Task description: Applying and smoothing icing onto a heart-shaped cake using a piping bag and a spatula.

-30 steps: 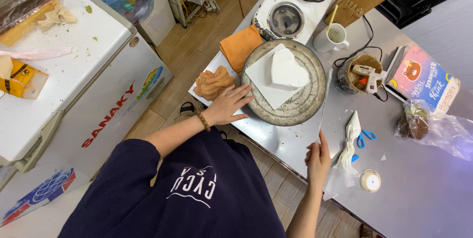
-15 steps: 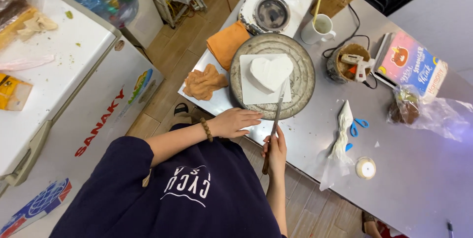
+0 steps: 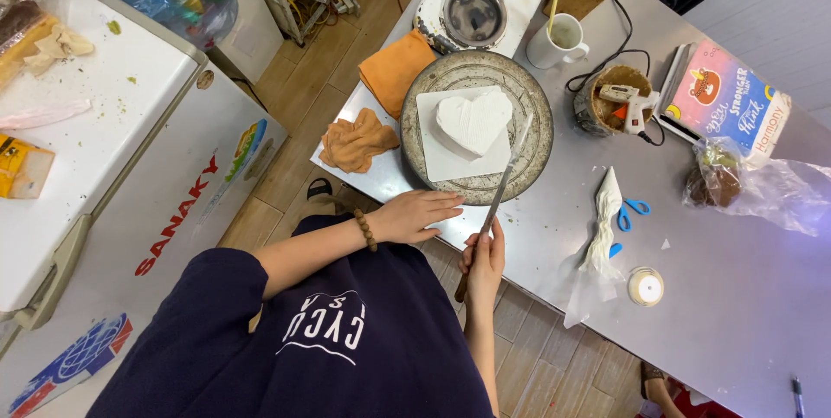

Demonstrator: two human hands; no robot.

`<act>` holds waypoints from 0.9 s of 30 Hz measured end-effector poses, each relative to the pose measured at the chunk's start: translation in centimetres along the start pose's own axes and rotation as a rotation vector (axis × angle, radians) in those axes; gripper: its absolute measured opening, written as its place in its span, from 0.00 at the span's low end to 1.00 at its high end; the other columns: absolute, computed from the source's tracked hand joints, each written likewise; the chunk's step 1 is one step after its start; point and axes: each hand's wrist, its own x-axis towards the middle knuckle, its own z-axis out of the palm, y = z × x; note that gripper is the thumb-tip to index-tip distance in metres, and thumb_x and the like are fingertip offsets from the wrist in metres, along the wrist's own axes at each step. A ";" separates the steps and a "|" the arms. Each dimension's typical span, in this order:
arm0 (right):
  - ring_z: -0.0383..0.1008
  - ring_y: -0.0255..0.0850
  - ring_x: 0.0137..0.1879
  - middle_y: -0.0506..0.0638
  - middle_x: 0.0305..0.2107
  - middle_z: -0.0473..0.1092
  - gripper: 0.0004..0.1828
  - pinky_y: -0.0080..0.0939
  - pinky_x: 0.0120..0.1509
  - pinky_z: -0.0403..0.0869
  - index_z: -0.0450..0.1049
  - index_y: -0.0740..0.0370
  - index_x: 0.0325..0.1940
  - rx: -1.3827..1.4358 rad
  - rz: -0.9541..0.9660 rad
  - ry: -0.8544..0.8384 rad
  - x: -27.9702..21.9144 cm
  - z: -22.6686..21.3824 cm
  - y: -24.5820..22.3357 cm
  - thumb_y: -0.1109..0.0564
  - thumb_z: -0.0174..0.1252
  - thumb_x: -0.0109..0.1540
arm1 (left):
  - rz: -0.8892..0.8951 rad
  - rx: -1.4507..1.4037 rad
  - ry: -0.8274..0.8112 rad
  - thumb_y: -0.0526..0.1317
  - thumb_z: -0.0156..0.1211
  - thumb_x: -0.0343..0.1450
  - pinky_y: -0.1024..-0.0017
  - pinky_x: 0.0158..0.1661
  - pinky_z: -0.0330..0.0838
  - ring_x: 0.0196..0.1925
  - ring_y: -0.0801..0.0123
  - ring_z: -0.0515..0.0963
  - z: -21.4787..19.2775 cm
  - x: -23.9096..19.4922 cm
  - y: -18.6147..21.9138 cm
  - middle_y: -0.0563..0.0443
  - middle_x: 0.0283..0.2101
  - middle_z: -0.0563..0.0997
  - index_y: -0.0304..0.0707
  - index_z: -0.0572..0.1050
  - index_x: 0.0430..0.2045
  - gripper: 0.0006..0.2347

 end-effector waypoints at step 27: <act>0.59 0.28 0.27 0.46 0.31 0.67 0.25 0.31 0.29 0.60 0.66 0.55 0.74 -0.578 -0.215 0.086 -3.3 -3.2 -5.5 0.56 0.50 0.71 | -0.003 -0.656 -0.099 0.47 0.65 0.71 0.66 0.66 0.71 0.64 0.64 0.79 -2.6 2.9 2.0 0.53 0.60 0.80 0.43 0.78 0.53 0.18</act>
